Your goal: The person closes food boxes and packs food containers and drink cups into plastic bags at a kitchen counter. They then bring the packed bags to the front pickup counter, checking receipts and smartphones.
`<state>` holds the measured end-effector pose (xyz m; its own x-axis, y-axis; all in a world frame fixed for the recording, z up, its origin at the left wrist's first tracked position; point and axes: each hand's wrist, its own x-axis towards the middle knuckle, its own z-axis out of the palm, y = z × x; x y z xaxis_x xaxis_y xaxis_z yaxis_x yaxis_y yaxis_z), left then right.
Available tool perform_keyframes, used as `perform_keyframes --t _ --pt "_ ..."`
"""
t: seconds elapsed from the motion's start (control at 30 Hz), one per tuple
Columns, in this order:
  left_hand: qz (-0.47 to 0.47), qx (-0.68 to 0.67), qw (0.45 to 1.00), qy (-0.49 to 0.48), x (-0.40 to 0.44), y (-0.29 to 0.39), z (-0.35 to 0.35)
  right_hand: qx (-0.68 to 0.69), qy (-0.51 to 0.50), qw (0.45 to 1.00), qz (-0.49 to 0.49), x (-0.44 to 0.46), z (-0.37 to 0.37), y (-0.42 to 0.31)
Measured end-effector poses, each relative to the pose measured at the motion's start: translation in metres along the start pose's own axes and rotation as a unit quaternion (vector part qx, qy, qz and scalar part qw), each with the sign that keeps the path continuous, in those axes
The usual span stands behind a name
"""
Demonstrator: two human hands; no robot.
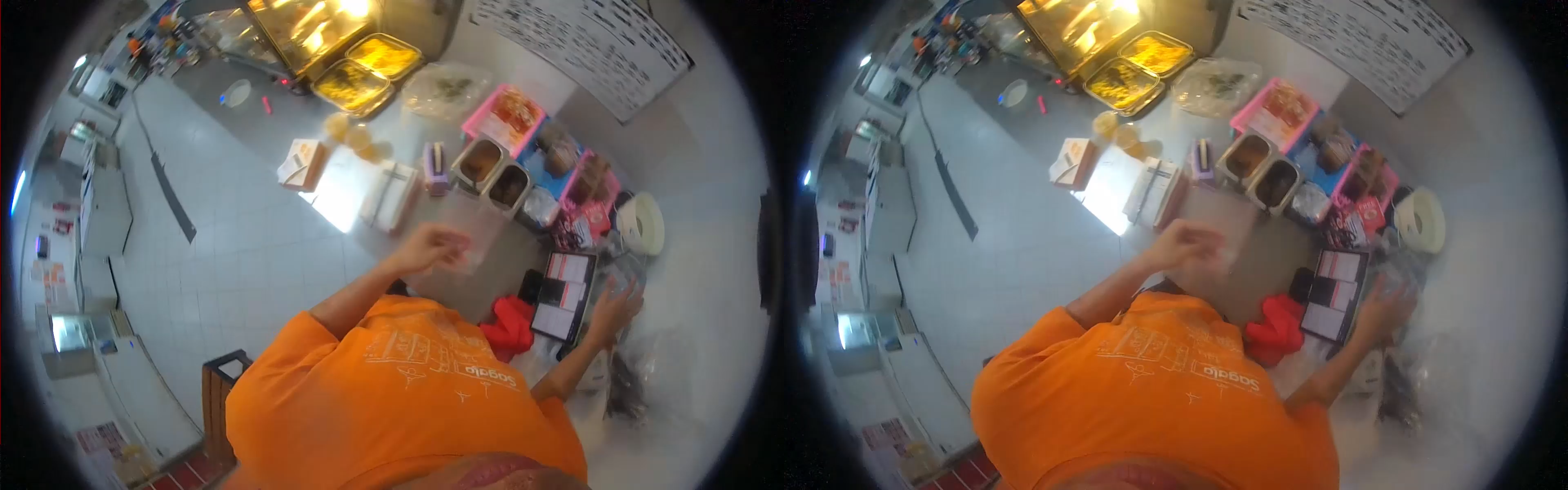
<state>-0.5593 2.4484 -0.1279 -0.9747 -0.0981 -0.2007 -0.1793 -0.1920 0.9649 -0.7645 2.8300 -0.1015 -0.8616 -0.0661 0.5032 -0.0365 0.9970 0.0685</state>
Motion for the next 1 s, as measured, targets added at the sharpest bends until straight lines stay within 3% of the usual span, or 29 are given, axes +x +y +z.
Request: perform_keyframes --t 0.03,0.07,0.13,0.2,0.3,0.4,0.5,0.53,0.6,0.73,0.83,0.9,1.0 --pt "0.021 0.025 0.999 -0.015 0.000 0.003 0.005 0.185 -0.019 0.979 -0.084 -0.002 -0.014 -0.022" --pt "0.037 0.051 0.997 -0.033 -0.003 0.009 0.011 0.361 -0.042 0.918 -0.162 -0.010 -0.034 -0.050" --pt "0.085 0.149 0.982 -0.074 -0.009 0.017 0.015 0.589 -0.223 0.745 -0.218 -0.036 -0.089 -0.123" --pt "0.152 0.287 0.938 -0.118 -0.017 0.025 0.008 0.553 -0.273 0.723 -0.312 -0.052 -0.109 -0.167" --pt "0.152 0.273 0.943 -0.109 -0.048 0.040 -0.023 0.588 -0.366 0.665 -0.280 -0.062 -0.110 -0.195" --pt "0.103 0.210 0.963 -0.132 -0.078 0.030 -0.084 0.647 -0.343 0.668 -0.131 -0.068 -0.139 -0.215" --pt "-0.020 0.024 0.996 -0.080 -0.123 0.030 -0.142 0.645 -0.353 0.671 -0.096 -0.079 -0.155 -0.246" --pt "-0.009 0.053 0.997 -0.051 -0.135 0.030 -0.162 0.685 -0.325 0.637 -0.139 -0.089 -0.151 -0.259" --pt "0.011 0.110 0.994 0.007 -0.156 0.027 -0.198 0.677 -0.334 0.643 -0.131 -0.110 -0.157 -0.292" --pt "0.018 0.073 0.995 0.061 -0.181 0.033 -0.245 0.701 -0.331 0.626 -0.084 -0.147 -0.158 -0.342" --pt "0.082 -0.006 0.993 0.088 -0.188 0.046 -0.259 0.683 -0.306 0.657 -0.090 -0.159 -0.153 -0.354" --pt "0.144 -0.051 0.982 0.109 -0.184 0.054 -0.267 0.702 -0.310 0.640 -0.034 -0.159 -0.154 -0.353" --pt "0.140 -0.018 0.985 0.100 -0.169 0.055 -0.283 0.730 -0.320 0.604 0.006 -0.163 -0.153 -0.357"
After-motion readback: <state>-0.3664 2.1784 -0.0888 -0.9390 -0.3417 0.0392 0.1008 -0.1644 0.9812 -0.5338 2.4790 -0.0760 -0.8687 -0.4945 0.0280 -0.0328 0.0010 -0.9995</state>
